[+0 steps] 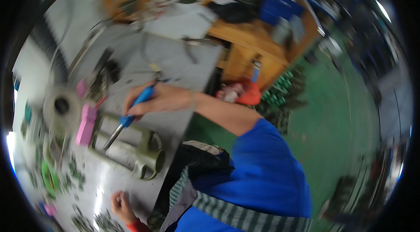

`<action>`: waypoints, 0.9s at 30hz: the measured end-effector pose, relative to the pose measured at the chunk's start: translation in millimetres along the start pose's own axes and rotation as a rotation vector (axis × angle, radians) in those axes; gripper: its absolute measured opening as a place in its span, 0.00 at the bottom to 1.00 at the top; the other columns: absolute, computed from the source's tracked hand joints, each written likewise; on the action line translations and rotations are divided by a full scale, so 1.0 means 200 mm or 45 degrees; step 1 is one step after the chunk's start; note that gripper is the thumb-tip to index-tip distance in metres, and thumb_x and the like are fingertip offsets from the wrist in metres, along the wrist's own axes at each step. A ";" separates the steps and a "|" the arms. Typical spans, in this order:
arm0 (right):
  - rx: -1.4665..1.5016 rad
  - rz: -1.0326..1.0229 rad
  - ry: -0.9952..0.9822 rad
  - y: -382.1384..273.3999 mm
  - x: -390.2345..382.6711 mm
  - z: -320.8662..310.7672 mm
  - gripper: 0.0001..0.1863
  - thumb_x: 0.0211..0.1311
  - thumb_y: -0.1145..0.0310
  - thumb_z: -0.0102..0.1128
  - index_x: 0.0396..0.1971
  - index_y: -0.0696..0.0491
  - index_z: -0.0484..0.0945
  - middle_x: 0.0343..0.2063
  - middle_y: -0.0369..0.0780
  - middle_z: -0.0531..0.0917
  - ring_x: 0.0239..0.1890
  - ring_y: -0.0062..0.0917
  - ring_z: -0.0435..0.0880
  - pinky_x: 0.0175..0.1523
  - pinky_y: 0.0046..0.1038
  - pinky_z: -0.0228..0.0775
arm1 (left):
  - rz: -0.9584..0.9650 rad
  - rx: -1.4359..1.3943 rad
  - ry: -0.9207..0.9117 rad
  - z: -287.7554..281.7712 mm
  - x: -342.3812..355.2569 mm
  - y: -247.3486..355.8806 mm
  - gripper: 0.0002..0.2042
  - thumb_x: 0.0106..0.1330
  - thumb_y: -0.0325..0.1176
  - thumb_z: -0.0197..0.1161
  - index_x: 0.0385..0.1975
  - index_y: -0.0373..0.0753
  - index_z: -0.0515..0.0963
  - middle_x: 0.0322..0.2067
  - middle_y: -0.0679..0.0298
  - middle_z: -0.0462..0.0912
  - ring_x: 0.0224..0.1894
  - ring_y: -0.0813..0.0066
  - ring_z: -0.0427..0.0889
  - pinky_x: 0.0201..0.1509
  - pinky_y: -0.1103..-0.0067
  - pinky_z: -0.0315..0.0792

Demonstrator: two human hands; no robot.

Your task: The person uses a soldering iron to melt and apply solder to small components on green plastic frames, then walks across the workshop to deposit finished items.

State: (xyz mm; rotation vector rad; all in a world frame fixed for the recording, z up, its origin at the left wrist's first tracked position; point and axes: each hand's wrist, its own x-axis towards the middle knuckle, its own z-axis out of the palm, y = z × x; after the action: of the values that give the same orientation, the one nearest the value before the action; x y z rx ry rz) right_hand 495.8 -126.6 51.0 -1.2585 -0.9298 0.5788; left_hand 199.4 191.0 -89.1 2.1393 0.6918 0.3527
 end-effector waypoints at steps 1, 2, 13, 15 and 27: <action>0.041 -0.027 0.015 0.03 -0.04 -0.01 0.11 0.64 0.68 0.59 0.41 0.58 0.79 0.41 0.39 0.79 0.40 0.20 0.79 0.45 0.24 0.72 | 0.170 0.163 -0.058 0.00 -0.02 0.03 0.10 0.65 0.31 0.62 0.41 0.32 0.78 0.33 0.61 0.82 0.36 0.76 0.78 0.41 0.78 0.73; 0.074 -0.050 0.051 0.06 -0.08 -0.01 0.11 0.64 0.68 0.59 0.40 0.59 0.79 0.39 0.39 0.80 0.39 0.20 0.79 0.45 0.23 0.72 | 0.344 0.318 -0.102 0.00 -0.04 0.03 0.14 0.66 0.36 0.63 0.45 0.32 0.78 0.35 0.59 0.83 0.37 0.74 0.79 0.41 0.76 0.75; 0.441 -0.101 0.126 0.15 -0.22 0.00 0.11 0.62 0.70 0.59 0.40 0.61 0.78 0.37 0.40 0.83 0.38 0.22 0.82 0.47 0.24 0.76 | 0.272 0.567 -0.067 0.01 -0.17 0.07 0.11 0.65 0.34 0.61 0.42 0.35 0.79 0.34 0.59 0.83 0.35 0.72 0.80 0.42 0.75 0.75; 0.424 -0.070 0.106 0.16 -0.20 0.00 0.11 0.62 0.69 0.60 0.40 0.60 0.78 0.37 0.39 0.82 0.37 0.21 0.81 0.46 0.23 0.75 | 0.202 0.562 -0.057 -0.01 -0.18 0.05 0.11 0.66 0.34 0.61 0.43 0.35 0.79 0.35 0.59 0.83 0.36 0.72 0.79 0.43 0.76 0.75; 0.138 0.009 -0.025 0.10 0.00 0.06 0.07 0.60 0.75 0.57 0.36 0.60 0.80 0.38 0.41 0.78 0.37 0.26 0.78 0.44 0.26 0.71 | 0.292 0.402 0.172 0.01 -0.09 0.11 0.04 0.60 0.25 0.63 0.34 0.37 0.81 0.32 0.57 0.81 0.34 0.61 0.82 0.40 0.75 0.75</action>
State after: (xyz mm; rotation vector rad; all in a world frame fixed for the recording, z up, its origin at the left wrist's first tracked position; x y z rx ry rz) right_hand 488.1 -115.1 31.2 -1.1606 -0.8990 0.6400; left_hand 194.3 168.5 -72.8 2.5228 0.6098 0.5446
